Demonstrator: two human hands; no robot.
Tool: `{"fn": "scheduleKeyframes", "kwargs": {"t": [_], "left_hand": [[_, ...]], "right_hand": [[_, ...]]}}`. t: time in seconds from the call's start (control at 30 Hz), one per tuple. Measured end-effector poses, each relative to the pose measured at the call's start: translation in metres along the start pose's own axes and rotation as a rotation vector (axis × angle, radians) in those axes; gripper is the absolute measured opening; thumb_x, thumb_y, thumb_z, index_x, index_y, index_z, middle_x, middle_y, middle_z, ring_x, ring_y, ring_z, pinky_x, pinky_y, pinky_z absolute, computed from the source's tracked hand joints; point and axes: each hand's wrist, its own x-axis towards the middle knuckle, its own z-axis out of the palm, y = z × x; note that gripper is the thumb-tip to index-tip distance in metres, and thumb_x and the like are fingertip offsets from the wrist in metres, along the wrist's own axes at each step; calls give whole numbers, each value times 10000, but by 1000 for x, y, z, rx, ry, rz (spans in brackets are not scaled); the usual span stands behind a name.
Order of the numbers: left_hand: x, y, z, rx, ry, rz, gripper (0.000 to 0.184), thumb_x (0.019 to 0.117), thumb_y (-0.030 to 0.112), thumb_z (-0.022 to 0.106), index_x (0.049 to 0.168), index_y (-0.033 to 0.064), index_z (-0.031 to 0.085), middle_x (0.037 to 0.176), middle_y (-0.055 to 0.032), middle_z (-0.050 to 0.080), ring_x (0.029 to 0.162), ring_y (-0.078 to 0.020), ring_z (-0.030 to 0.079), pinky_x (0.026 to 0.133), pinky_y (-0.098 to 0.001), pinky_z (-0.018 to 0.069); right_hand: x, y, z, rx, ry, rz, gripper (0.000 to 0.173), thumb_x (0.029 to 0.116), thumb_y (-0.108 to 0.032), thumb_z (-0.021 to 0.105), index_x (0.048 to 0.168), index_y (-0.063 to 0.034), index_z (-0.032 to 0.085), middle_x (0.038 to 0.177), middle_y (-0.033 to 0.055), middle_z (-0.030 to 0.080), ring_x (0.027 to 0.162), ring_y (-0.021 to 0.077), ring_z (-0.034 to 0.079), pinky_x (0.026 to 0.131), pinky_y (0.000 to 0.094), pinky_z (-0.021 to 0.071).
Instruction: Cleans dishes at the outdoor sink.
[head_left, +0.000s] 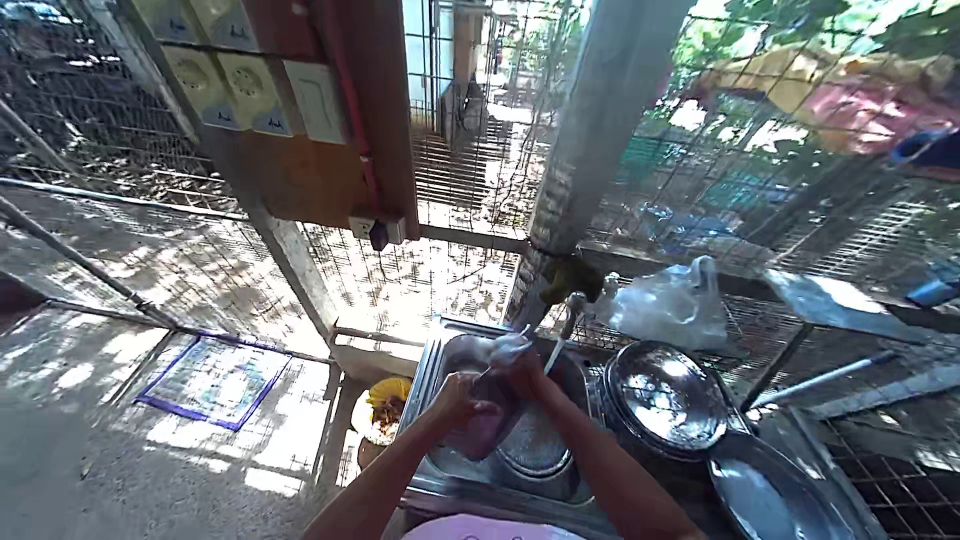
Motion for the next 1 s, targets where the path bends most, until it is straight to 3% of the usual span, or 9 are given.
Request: {"fn": "scheduleKeyframes", "kwargs": {"t": [0.1, 0.2, 0.4, 0.57, 0.67, 0.77, 0.83, 0.9, 1.0], "left_hand": [[-3, 4, 2, -65, 78, -23, 321, 871, 132, 782, 1080, -99, 705, 1055, -240, 713, 1037, -308, 676, 989, -473, 497], [-15, -5, -4, -179, 208, 131, 273, 788, 129, 813, 928, -86, 720, 874, -131, 719, 842, -141, 668, 845, -349, 533], [3, -5, 1, -142, -8, -52, 311, 882, 87, 755, 1116, -100, 671, 1076, -203, 695, 1034, -238, 654, 975, -413, 503], [3, -3, -17, -589, 229, -186, 240, 1073, 134, 480, 1001, -41, 627, 827, -10, 623, 757, -49, 598, 765, -275, 528], [11, -12, -14, -927, 591, -289, 396, 1136, 260, 320, 1205, -27, 583, 985, -85, 666, 876, -111, 663, 808, -319, 572], [23, -22, 7, -1034, 798, -364, 484, 1146, 299, 262, 1408, -53, 468, 1334, -224, 564, 1163, -228, 587, 993, -413, 495], [27, -23, 17, -943, 803, -390, 501, 1147, 294, 254, 1382, -85, 484, 1334, -251, 561, 1171, -246, 587, 1006, -414, 491], [30, -23, 22, -807, 725, -415, 489, 1147, 292, 271, 1299, -85, 544, 1198, -228, 611, 1047, -229, 619, 918, -399, 521], [22, -17, 23, -696, 545, -339, 460, 1142, 244, 300, 1239, -98, 591, 1141, -208, 651, 1023, -193, 641, 935, -374, 522]], "right_hand": [[-1, -3, 5, 138, 17, -102, 231, 908, -106, 684, 983, 106, 737, 1023, 236, 737, 1047, 332, 696, 1008, 474, 514], [16, 45, -6, 508, 205, 275, 226, 992, -47, 560, 1088, 142, 638, 986, 141, 690, 886, 83, 643, 844, 255, 537], [4, -33, 1, -129, -244, 87, 373, 991, -288, 606, 1069, 53, 736, 1101, 247, 725, 1144, 396, 662, 1040, 558, 469], [10, 51, -2, 597, -70, 422, 367, 1050, -116, 488, 1359, 61, 578, 1324, 194, 636, 1189, 189, 613, 1042, 352, 482], [-38, 55, 26, 777, 200, 614, 414, 1111, -151, 327, 1433, 77, 453, 1319, 189, 586, 1123, 154, 591, 961, 316, 499], [-68, 25, 80, 453, 387, 327, 576, 1007, -122, 487, 1475, 188, 357, 1549, 338, 388, 1464, 346, 397, 1222, 406, 311], [-64, 3, 94, 62, 423, 67, 570, 918, -206, 592, 1346, 170, 555, 1460, 398, 463, 1413, 546, 405, 1195, 607, 312], [-43, -6, 84, -95, 383, -143, 427, 903, -232, 629, 1224, 34, 721, 1342, 312, 621, 1295, 511, 561, 1109, 603, 441], [-3, 10, 37, 184, 87, -10, 377, 917, -135, 650, 1257, 17, 706, 1390, 232, 616, 1365, 377, 525, 1160, 498, 399]]}}
